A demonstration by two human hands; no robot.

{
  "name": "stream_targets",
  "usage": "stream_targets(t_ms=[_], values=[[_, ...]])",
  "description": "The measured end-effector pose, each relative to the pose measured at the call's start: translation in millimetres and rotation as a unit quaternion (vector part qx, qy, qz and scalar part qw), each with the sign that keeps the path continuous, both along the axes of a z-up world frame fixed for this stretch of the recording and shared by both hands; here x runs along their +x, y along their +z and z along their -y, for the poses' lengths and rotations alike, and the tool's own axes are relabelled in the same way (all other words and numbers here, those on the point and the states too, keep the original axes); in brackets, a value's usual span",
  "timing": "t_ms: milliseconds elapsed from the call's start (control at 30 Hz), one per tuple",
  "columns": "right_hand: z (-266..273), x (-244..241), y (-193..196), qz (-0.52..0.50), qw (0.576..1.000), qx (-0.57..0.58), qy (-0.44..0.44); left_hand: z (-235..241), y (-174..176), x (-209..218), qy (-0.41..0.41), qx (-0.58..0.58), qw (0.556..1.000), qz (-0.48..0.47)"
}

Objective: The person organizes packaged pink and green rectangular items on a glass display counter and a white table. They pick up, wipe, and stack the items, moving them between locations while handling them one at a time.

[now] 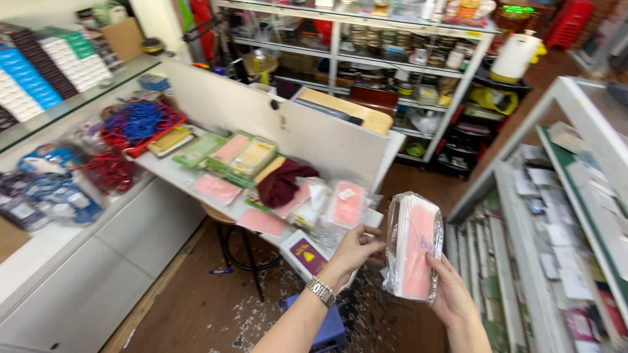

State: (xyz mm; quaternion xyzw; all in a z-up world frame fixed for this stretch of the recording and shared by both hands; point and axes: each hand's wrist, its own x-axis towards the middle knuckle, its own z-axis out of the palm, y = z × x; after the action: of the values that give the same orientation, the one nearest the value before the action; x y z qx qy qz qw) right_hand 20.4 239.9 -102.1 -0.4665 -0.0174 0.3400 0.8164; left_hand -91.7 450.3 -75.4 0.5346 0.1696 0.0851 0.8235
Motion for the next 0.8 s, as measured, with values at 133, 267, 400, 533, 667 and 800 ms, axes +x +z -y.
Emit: stream_targets(t_ms=[133, 267, 400, 533, 667, 800], values=[[-71.5, -16.7, -7.1, 0.045, 0.997, -0.056, 0.032, -82.2, 6.3, -24.1, 0.174, 0.146, 0.972, 0.057], [-151.9, -39.9, -18.7, 0.061, 0.993, -0.094, 0.030, -158.4, 8.6, -34.9, 0.183, 0.164, 0.966, 0.076], [-227.6, -57.6, -45.7, 0.043, 0.997, -0.056, 0.006, -210.9, -15.3, -55.3, 0.144, 0.174, 0.974, -0.011], [-284.0, -73.8, -79.7, 0.018, 0.997, -0.072, -0.023, -260.5, -43.0, -79.1, 0.100, 0.133, 0.985, -0.051], [-309.0, -94.5, -105.7, 0.006, 0.995, -0.104, -0.005, -291.0, -60.3, -93.6, 0.032, 0.110, 0.990, -0.081], [-322.4, -96.6, -118.4, -0.016, 0.989, -0.141, 0.048, -306.0, -72.9, -94.4, 0.029, 0.128, 0.984, -0.123]])
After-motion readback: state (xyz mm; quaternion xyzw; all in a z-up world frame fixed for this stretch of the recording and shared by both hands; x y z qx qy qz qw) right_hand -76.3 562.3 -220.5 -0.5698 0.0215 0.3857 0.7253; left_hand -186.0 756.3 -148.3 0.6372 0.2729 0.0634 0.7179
